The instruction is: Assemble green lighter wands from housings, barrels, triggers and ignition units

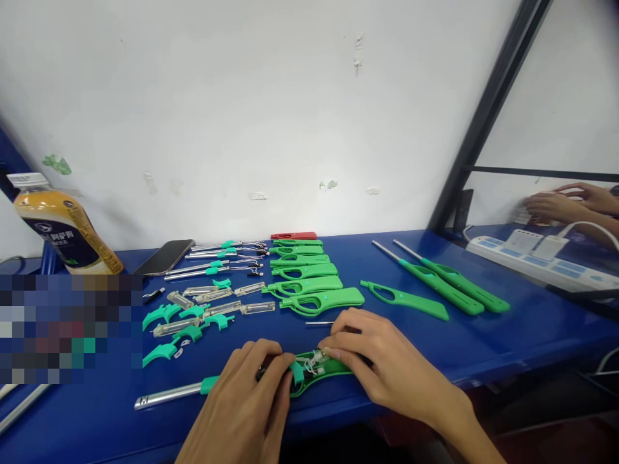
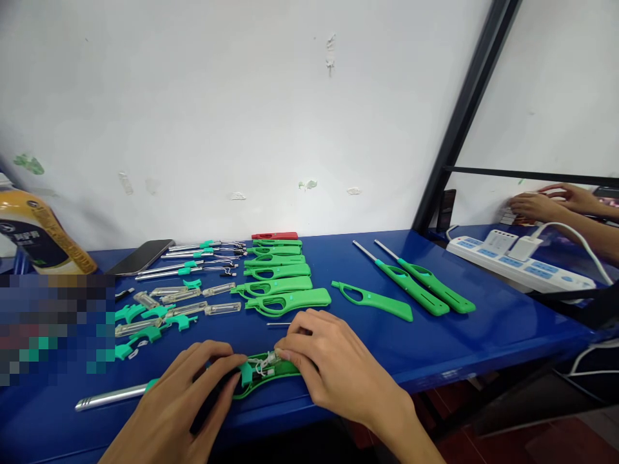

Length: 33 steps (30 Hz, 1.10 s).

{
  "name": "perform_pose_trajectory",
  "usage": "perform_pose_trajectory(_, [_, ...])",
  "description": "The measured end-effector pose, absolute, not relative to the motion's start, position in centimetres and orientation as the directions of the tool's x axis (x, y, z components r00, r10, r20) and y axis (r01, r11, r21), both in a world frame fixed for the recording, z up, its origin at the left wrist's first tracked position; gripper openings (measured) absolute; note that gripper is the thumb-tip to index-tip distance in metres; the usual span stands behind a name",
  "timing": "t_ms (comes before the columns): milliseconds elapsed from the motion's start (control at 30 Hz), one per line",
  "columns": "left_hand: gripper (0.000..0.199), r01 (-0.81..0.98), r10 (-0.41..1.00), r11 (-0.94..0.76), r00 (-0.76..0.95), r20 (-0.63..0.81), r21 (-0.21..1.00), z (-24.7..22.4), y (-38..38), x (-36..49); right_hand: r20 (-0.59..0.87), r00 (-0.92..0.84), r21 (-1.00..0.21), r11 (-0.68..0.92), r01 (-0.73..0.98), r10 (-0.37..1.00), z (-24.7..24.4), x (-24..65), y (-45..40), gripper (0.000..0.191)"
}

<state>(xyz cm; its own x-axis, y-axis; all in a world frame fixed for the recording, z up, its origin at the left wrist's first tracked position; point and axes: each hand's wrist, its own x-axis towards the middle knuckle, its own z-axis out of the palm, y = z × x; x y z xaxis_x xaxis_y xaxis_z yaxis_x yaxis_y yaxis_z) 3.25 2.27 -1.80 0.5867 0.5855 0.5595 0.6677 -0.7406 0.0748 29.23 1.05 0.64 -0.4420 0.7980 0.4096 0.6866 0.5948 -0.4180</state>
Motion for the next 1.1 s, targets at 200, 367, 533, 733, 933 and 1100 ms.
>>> perform_pose_trajectory(200, [0.029,0.643,0.585,-0.756,0.583,0.564,0.120,-1.46,2.32,3.45,0.400,-0.440,-0.419,0.588,0.692,0.804,0.74,29.20,0.97,0.026])
perform_pose_trajectory(367, [0.030,0.636,0.589,-0.759,0.576,0.567,0.142,-1.51,2.40,3.40,0.393,-0.442,-0.422,0.586,0.692,0.806,0.76,29.18,0.79,0.026])
perform_pose_trajectory(533, [0.030,0.640,0.595,-0.756,0.584,0.552,0.139,-1.44,2.54,3.31,0.399,-0.440,-0.424,0.588,0.689,0.804,0.79,29.17,0.89,0.027])
perform_pose_trajectory(733, [0.029,0.660,0.614,-0.740,0.586,0.529,0.128,-1.61,2.84,3.20,0.388,-0.440,-0.433,0.582,0.688,0.810,0.97,29.25,0.91,0.027])
perform_pose_trajectory(933, [0.034,0.660,0.598,-0.746,0.609,0.521,0.086,-1.77,2.60,3.16,0.382,-0.440,-0.439,0.579,0.687,0.812,0.95,29.17,0.85,0.027])
perform_pose_trajectory(1100, [0.059,0.675,0.600,-0.738,0.656,0.458,0.000,-1.55,2.06,3.52,0.378,-0.440,-0.435,0.576,0.692,0.815,0.92,29.21,0.79,0.028])
